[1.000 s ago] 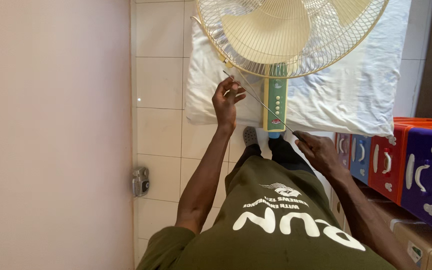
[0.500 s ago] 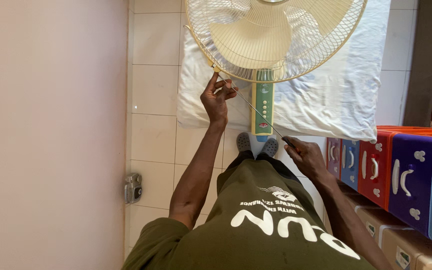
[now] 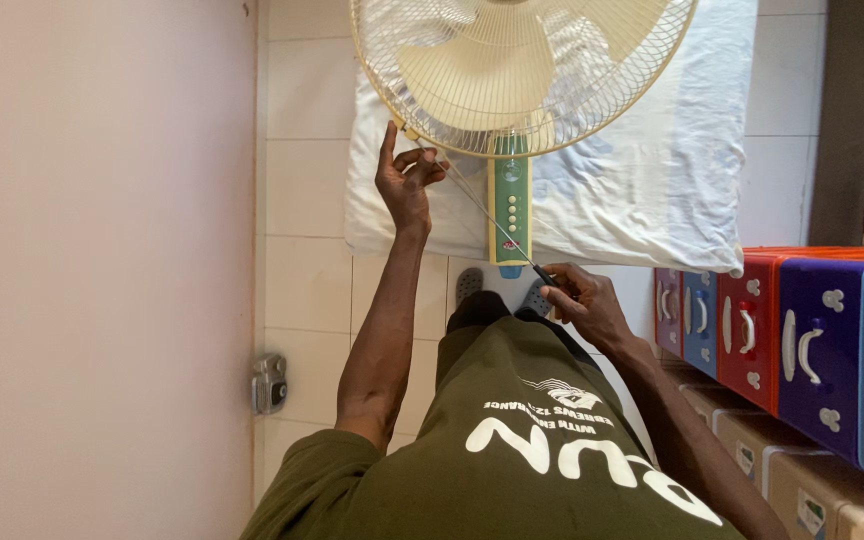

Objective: The person assembles a standing fan by attaching the front grille and securing it with a screwdriver. They repeatedly tighten and loosen screws on the fan grille while standing in a tiled room.

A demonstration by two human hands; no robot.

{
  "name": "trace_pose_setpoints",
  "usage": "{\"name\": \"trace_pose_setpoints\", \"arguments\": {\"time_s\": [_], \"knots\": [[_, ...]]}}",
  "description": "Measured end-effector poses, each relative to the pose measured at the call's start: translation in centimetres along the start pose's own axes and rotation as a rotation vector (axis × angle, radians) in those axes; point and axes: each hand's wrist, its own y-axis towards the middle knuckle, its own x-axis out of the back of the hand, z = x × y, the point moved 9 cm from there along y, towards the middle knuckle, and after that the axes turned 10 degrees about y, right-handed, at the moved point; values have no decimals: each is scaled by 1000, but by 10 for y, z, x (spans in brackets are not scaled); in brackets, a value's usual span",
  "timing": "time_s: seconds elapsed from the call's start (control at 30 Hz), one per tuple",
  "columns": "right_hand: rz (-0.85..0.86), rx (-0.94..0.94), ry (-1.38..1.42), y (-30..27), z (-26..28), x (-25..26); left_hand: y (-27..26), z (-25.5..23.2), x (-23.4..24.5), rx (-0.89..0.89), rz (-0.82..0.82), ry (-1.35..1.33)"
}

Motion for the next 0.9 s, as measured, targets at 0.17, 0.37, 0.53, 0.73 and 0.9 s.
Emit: {"name": "trace_pose_setpoints", "arguments": {"time_s": [0.17, 0.37, 0.53, 0.73, 0.9], "knots": [[-167, 240, 75, -16, 16, 2, 8, -8, 6, -34, 47, -43], [-490, 206, 231, -35, 1, -3, 27, 4, 9, -34, 71, -198], [-625, 272, 647, -53, -18, -13, 33, 12, 12, -9, 59, -231], [-727, 409, 654, -68, -16, -20, 36, 12, 12, -14, 65, -246], [-803, 410, 680, -67, -11, -21, 38, 7, 12, -60, 104, -246]]}}
